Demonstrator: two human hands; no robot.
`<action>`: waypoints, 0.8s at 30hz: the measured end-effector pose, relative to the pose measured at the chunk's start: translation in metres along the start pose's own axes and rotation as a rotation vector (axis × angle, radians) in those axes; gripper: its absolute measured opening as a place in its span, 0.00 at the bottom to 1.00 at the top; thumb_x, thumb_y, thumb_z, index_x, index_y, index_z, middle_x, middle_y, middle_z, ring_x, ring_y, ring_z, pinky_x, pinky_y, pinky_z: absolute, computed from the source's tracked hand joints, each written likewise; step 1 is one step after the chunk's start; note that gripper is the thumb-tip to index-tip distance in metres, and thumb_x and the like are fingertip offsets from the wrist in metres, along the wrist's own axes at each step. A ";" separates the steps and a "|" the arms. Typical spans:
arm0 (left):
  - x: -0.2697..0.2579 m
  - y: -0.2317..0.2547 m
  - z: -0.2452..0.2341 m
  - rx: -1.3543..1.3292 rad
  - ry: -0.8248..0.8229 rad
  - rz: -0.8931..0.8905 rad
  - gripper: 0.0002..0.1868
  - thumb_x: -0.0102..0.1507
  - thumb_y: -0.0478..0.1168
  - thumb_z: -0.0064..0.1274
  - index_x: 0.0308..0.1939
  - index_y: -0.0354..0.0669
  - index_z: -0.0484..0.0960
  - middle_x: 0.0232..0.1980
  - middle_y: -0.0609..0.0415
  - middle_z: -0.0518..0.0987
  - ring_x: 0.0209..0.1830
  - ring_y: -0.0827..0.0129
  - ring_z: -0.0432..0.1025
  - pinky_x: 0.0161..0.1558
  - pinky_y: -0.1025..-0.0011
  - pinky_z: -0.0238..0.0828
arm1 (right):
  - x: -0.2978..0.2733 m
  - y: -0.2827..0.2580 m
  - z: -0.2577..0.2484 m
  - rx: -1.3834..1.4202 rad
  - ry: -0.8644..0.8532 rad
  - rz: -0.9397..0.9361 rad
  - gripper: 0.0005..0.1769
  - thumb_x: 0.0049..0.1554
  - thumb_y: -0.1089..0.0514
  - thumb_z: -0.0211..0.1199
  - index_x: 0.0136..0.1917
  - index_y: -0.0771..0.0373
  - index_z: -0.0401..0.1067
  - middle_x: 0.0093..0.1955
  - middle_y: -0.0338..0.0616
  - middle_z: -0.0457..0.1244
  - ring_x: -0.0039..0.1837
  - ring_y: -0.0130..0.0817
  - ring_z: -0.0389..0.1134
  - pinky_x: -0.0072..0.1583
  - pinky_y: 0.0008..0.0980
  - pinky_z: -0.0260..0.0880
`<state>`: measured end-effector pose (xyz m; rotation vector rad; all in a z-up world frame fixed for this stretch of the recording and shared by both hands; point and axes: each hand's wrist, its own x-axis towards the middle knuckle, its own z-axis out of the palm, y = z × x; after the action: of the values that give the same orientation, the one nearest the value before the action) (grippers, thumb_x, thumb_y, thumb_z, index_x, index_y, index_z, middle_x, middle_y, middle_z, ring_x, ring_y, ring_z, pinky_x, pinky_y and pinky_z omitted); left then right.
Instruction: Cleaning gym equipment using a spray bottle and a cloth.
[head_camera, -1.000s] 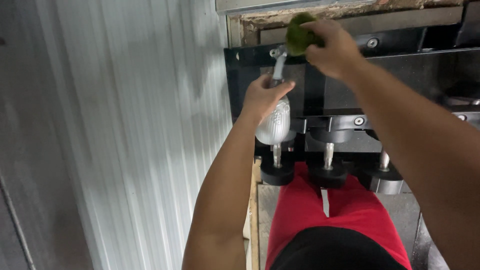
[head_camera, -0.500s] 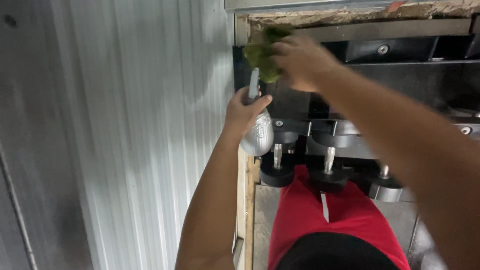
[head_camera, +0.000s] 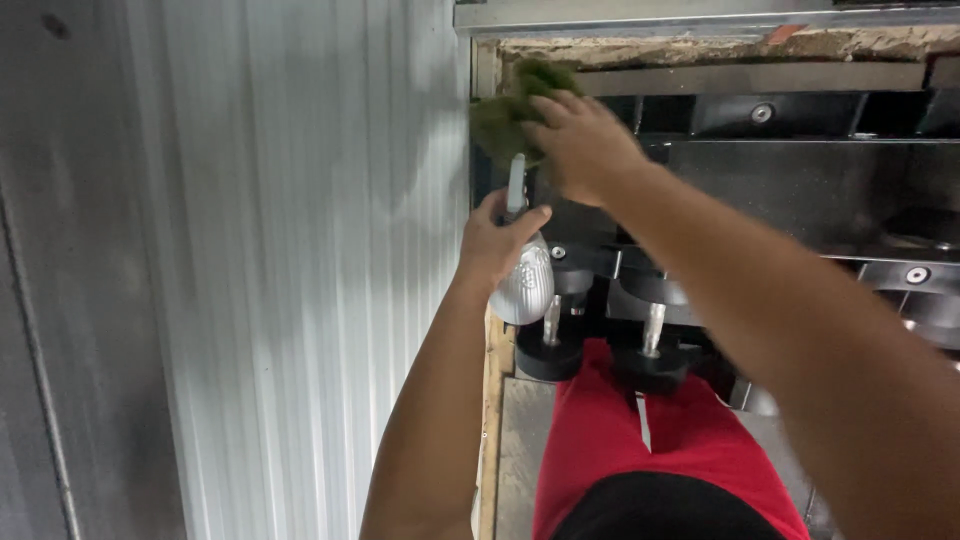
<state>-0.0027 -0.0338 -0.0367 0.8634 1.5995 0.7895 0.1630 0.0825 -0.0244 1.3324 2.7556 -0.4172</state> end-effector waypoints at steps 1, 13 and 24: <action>-0.002 0.003 0.000 0.000 0.002 -0.003 0.33 0.53 0.52 0.68 0.55 0.34 0.80 0.45 0.52 0.82 0.42 0.69 0.76 0.45 0.68 0.74 | -0.007 0.003 -0.019 0.001 -0.002 -0.002 0.46 0.43 0.54 0.74 0.74 0.53 0.64 0.79 0.51 0.50 0.78 0.55 0.50 0.72 0.55 0.52; -0.020 0.007 0.014 -0.016 -0.070 0.003 0.31 0.55 0.50 0.67 0.57 0.35 0.80 0.47 0.52 0.83 0.43 0.70 0.76 0.45 0.72 0.74 | -0.011 0.006 0.015 -0.314 -0.216 0.203 0.33 0.50 0.45 0.71 0.66 0.56 0.72 0.72 0.53 0.58 0.74 0.53 0.57 0.66 0.55 0.61; -0.023 0.045 0.055 0.117 -0.223 -0.008 0.39 0.53 0.55 0.67 0.63 0.40 0.76 0.55 0.52 0.82 0.52 0.68 0.77 0.52 0.68 0.73 | -0.101 0.053 -0.085 -0.219 -0.293 0.400 0.21 0.58 0.51 0.65 0.64 0.56 0.77 0.72 0.47 0.62 0.76 0.49 0.59 0.71 0.49 0.63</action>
<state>0.0600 -0.0274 0.0033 0.9922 1.4604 0.5758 0.2737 0.0592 0.0626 1.5677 2.1624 -0.2501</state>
